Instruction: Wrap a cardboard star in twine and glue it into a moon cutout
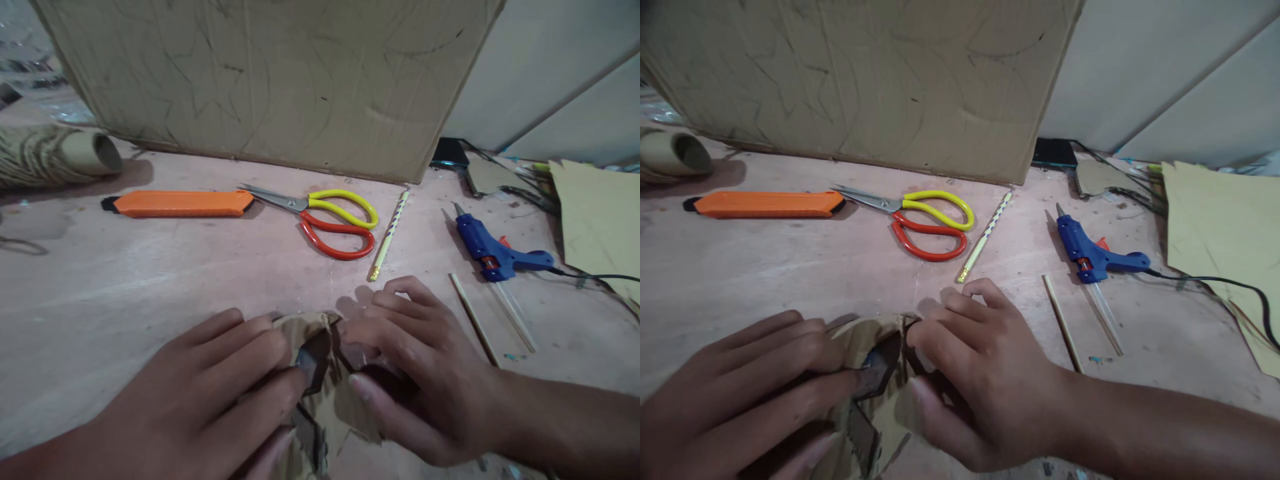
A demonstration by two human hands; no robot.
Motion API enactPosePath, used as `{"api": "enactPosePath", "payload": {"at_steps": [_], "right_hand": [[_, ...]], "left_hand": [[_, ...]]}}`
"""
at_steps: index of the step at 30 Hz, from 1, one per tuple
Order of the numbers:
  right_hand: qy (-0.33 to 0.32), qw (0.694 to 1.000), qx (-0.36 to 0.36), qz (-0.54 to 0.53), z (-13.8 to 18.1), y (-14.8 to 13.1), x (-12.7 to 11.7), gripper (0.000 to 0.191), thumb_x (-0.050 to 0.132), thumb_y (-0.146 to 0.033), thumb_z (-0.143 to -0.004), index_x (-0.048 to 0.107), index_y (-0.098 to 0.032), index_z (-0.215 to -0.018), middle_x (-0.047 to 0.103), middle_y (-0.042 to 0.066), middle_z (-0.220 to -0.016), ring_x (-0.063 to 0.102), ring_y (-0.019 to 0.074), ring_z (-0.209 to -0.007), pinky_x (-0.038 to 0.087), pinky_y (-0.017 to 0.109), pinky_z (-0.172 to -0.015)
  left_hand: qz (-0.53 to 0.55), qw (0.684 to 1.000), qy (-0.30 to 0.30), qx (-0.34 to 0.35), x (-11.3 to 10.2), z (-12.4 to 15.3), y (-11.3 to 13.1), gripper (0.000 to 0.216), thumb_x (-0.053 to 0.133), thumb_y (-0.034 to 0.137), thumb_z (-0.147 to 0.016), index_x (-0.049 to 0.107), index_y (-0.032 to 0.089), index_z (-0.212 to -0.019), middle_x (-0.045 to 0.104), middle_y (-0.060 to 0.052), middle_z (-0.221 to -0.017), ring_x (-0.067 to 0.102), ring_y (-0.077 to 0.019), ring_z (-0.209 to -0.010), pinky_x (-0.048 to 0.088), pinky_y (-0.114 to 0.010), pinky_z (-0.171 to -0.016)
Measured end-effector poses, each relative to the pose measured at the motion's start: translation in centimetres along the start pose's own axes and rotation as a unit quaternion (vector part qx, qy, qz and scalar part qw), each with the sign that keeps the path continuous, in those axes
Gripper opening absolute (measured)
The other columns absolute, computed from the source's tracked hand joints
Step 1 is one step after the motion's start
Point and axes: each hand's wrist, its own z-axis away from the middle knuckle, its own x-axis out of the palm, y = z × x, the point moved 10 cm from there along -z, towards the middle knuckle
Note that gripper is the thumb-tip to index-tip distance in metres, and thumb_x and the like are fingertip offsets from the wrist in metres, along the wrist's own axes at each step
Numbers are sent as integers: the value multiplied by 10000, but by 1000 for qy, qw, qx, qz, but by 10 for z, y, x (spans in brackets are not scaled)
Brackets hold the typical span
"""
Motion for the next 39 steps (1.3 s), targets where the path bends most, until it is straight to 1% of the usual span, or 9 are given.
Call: {"api": "enactPosePath", "payload": {"at_steps": [6, 9, 11, 14, 18, 24, 34, 37, 39], "right_hand": [[-15, 999, -30, 11, 0, -4, 5, 173, 639, -292, -1146, 664, -182, -1277, 825, 24, -1049, 709, 230, -936, 456, 462, -890], [-26, 999, -30, 16, -2, -4, 8, 141, 624, -310, -1133, 695, -191, -1109, 809, 39, -991, 669, 235, -886, 419, 468, -849], [-34, 999, -30, 22, -3, -5, 10, 179, 613, -293, -1113, 685, -209, -972, 768, 31, -923, 620, 221, -836, 399, 465, -834], [-32, 998, -42, 25, -4, -9, 10, 218, 604, -264, -1094, 681, -212, -897, 721, 11, -873, 579, 201, -815, 391, 450, -844], [-15, 998, -60, 22, -4, -13, 9, 237, 604, -238, -1087, 692, -203, -869, 688, -7, -827, 551, 186, -805, 388, 426, -851], [15, 996, -77, 35, -4, -17, 9, 282, 609, -187, -1088, 702, -198, -823, 670, -11, -773, 553, 187, -789, 404, 419, -857], [10, 996, -69, 50, 0, -15, 10, 285, 603, -186, -1117, 732, -189, -864, 727, 8, -815, 626, 194, -815, 421, 432, -845], [35, 997, -52, 35, -1, -13, 1, 224, 615, -165, -1111, 694, -207, -905, 722, -22, -817, 587, 165, -742, 409, 421, -820], [66, 997, -32, 10, -1, -10, -14, 157, 627, -157, -1101, 667, -228, -967, 707, -57, -805, 581, 146, -696, 421, 402, -810]], "left_hand": [[21, 999, -16, 24, 4, 0, 5, 156, 613, 107, -1119, 688, 243, -1103, 771, -18, -1066, 707, -223, -959, 575, -405, -967], [34, 998, -29, 31, 9, 0, 5, 182, 570, 90, -1083, 656, 244, -1130, 778, -41, -1108, 716, -246, -973, 565, -433, -962], [44, 998, -34, 36, 9, -1, 4, 171, 568, 97, -1082, 641, 244, -1131, 764, -41, -1086, 693, -247, -925, 540, -438, -895], [66, 996, -48, 39, 10, -4, 3, 135, 578, 126, -1090, 639, 242, -1121, 715, -30, -1018, 613, -242, -839, 457, -435, -786], [85, 993, -73, 45, 13, -6, 5, 106, 578, 144, -1085, 613, 244, -1088, 684, -23, -1007, 564, -240, -831, 395, -433, -760], [56, 994, -69, 58, 12, -7, 7, 102, 555, 146, -1104, 586, 242, -1101, 675, -18, -1012, 557, -235, -843, 371, -436, -761], [48, 993, -78, 69, 18, -10, 6, 118, 544, 160, -1129, 570, 252, -1060, 627, -13, -944, 525, -249, -802, 318, -431, -732], [23, 994, -68, 80, 15, -11, 9, 149, 510, 189, -1193, 651, 225, -1161, 705, -35, -999, 599, -254, -844, 389, -437, -747], [6, 992, -64, 109, 11, -11, 17, 246, 469, 219, -1235, 698, 189, -1322, 801, -77, -1152, 679, -259, -928, 468, -446, -795]]}}
